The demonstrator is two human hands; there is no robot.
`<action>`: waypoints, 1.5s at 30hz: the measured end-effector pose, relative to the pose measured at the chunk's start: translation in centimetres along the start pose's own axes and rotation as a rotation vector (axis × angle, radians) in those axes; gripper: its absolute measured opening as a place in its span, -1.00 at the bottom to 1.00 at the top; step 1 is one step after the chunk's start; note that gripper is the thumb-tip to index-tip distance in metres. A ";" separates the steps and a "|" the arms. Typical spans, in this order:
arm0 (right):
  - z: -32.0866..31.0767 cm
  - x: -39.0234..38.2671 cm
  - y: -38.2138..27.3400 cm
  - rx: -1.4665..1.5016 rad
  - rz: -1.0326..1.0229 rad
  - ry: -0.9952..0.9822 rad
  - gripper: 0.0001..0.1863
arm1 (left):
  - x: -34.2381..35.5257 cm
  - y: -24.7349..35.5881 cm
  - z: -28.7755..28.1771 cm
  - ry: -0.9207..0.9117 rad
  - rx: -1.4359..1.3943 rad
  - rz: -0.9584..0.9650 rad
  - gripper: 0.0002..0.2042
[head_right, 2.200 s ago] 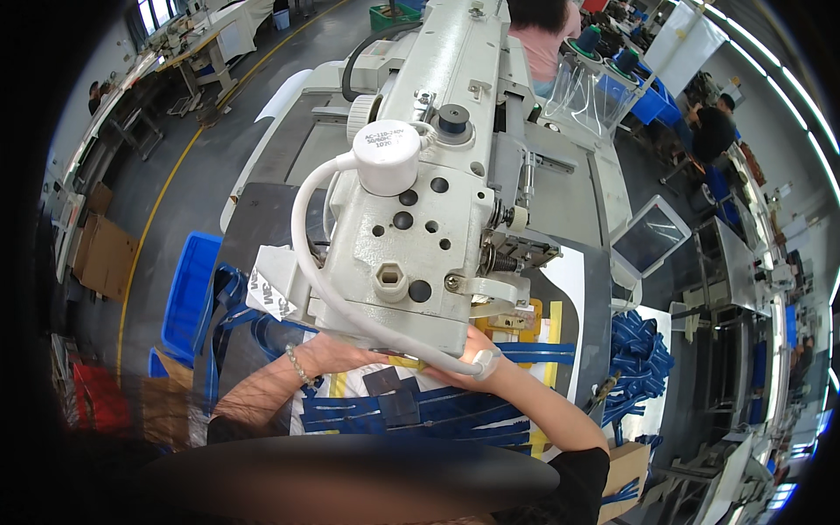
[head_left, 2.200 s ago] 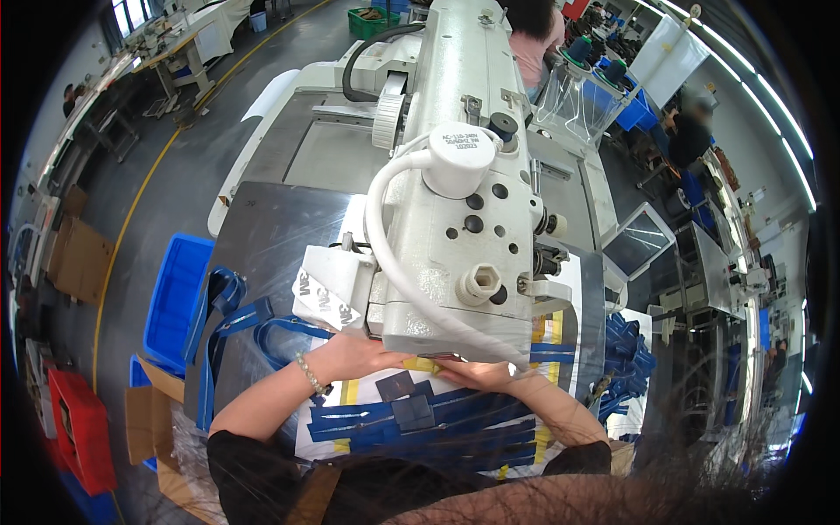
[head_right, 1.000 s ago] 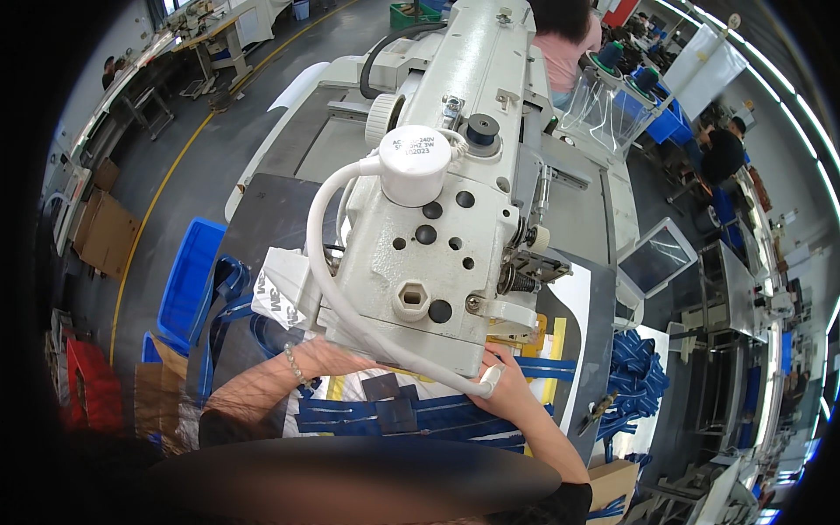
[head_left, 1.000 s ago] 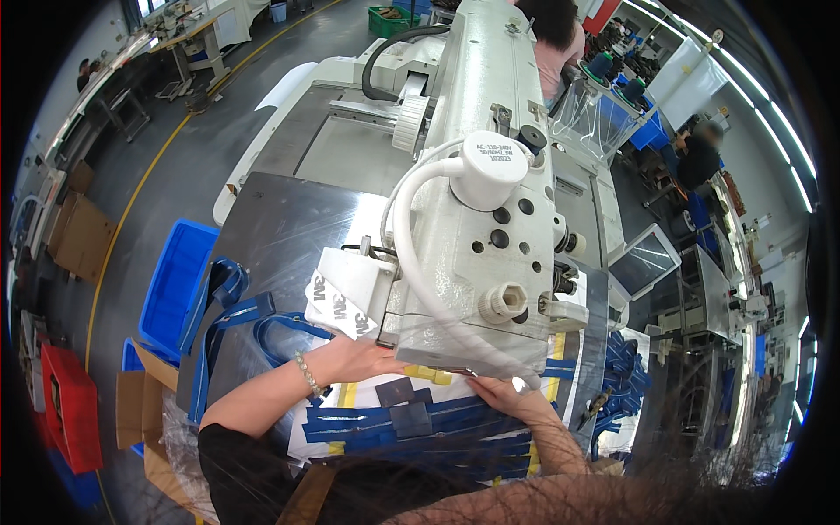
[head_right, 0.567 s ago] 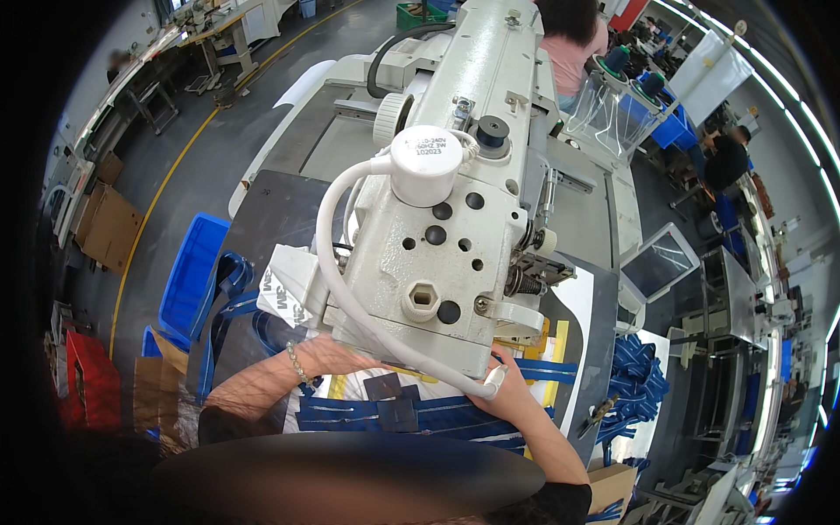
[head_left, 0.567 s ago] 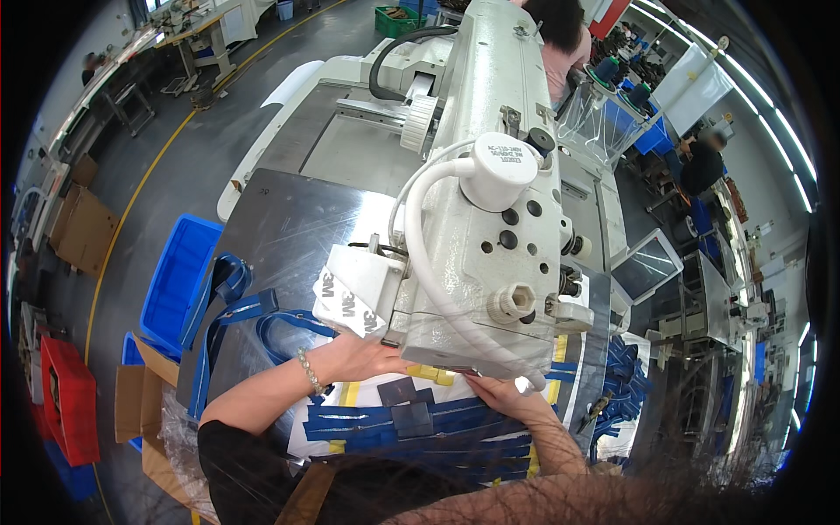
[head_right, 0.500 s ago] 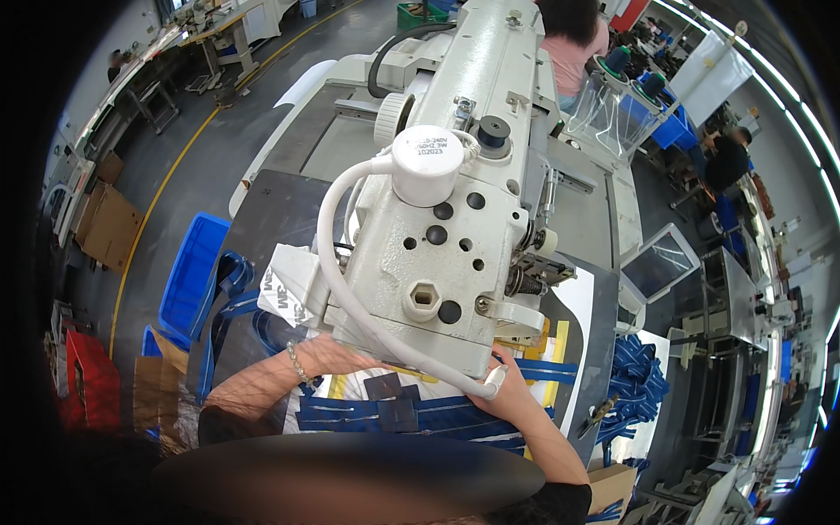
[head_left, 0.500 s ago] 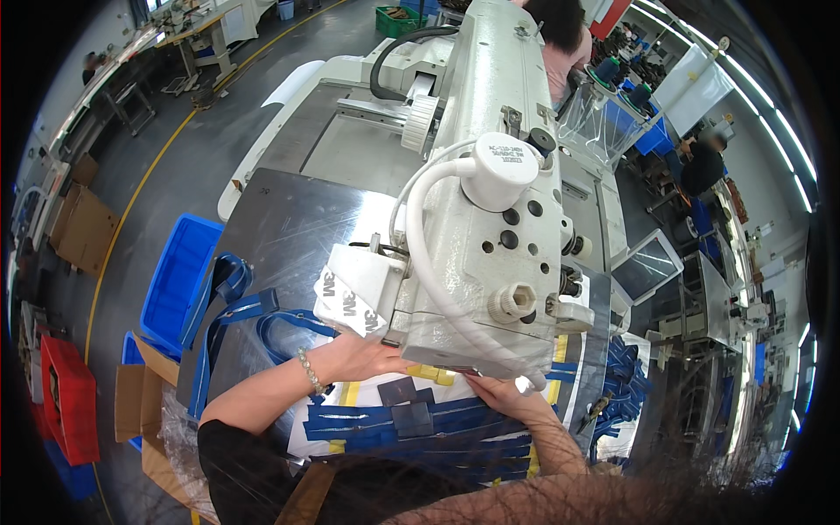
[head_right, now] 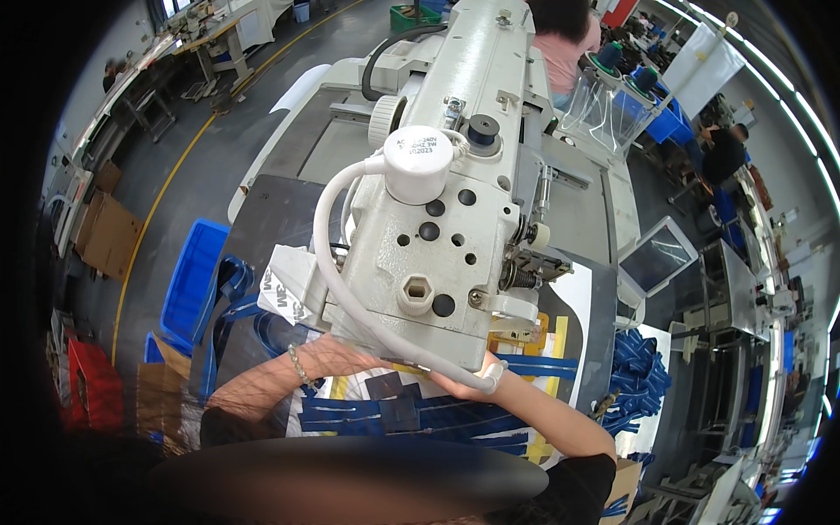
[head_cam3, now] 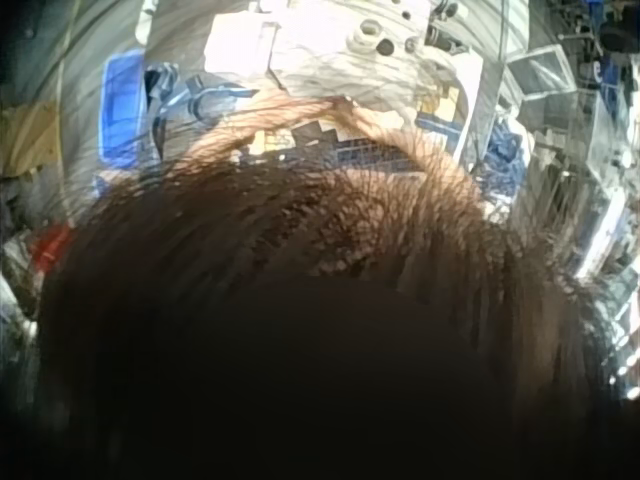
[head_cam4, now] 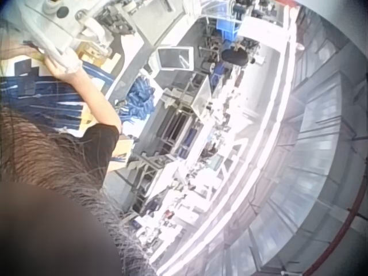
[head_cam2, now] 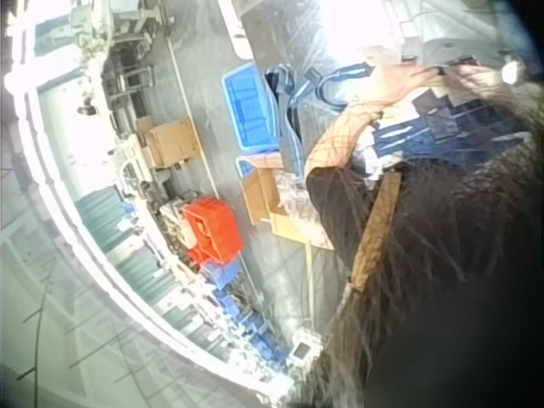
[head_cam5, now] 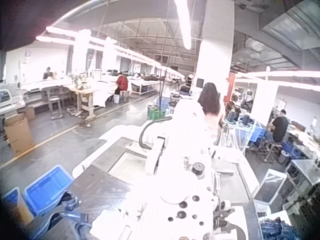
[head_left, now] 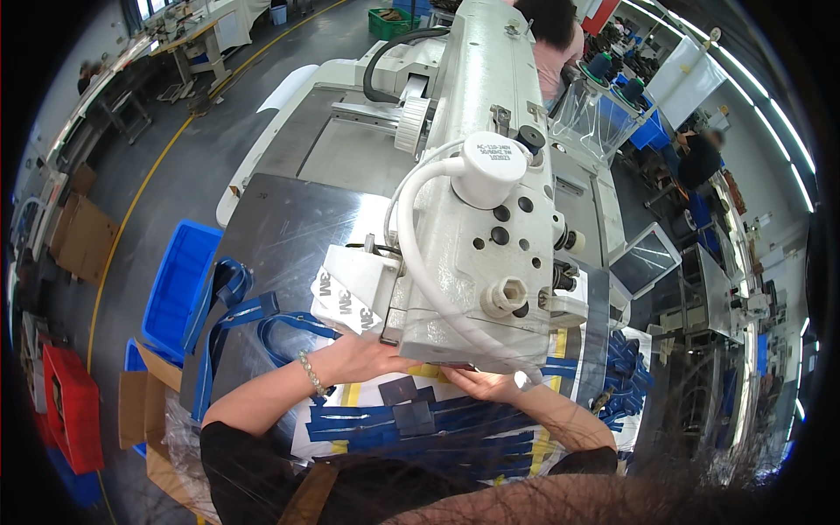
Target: Sewing blue fabric straps using an industrial sewing machine.
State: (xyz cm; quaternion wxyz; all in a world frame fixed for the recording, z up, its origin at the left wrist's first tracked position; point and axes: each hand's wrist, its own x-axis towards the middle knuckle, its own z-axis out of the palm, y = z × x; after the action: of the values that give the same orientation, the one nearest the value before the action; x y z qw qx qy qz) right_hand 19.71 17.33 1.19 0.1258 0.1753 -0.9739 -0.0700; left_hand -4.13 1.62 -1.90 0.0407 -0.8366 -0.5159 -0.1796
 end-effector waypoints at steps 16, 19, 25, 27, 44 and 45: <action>0.1 3.1 0.9 -0.890 -0.558 0.033 -0.87 | 0.4 0.2 -0.9 -0.008 0.014 0.001 -0.64; 0.3 2.3 0.6 -0.843 -0.470 -0.016 -0.84 | 0.9 0.7 -2.6 -0.052 0.061 0.004 -0.63; 2.0 -0.3 0.5 -0.771 -0.484 -0.116 -0.68 | 1.0 0.8 -3.5 -0.053 -0.150 -0.069 -0.63; 1.0 -0.8 0.6 -1.237 -0.775 -0.261 -0.65 | 1.1 0.8 -3.7 -0.143 -0.097 -0.041 -0.62; 1.2 0.8 1.1 -0.664 -0.404 -0.088 -0.66 | 1.5 0.7 -4.2 -0.254 -0.299 -0.100 -0.58; 1.0 1.5 1.2 -1.041 -0.617 -0.027 -0.67 | 1.5 0.7 -4.1 -0.201 -0.287 -0.087 -0.58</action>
State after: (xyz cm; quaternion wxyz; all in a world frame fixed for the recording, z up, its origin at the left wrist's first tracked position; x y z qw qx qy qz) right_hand 17.69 18.02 0.76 0.1565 0.3641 -0.7176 -0.5727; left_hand -3.93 1.53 2.52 -0.1385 -0.8244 -0.5223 -0.1683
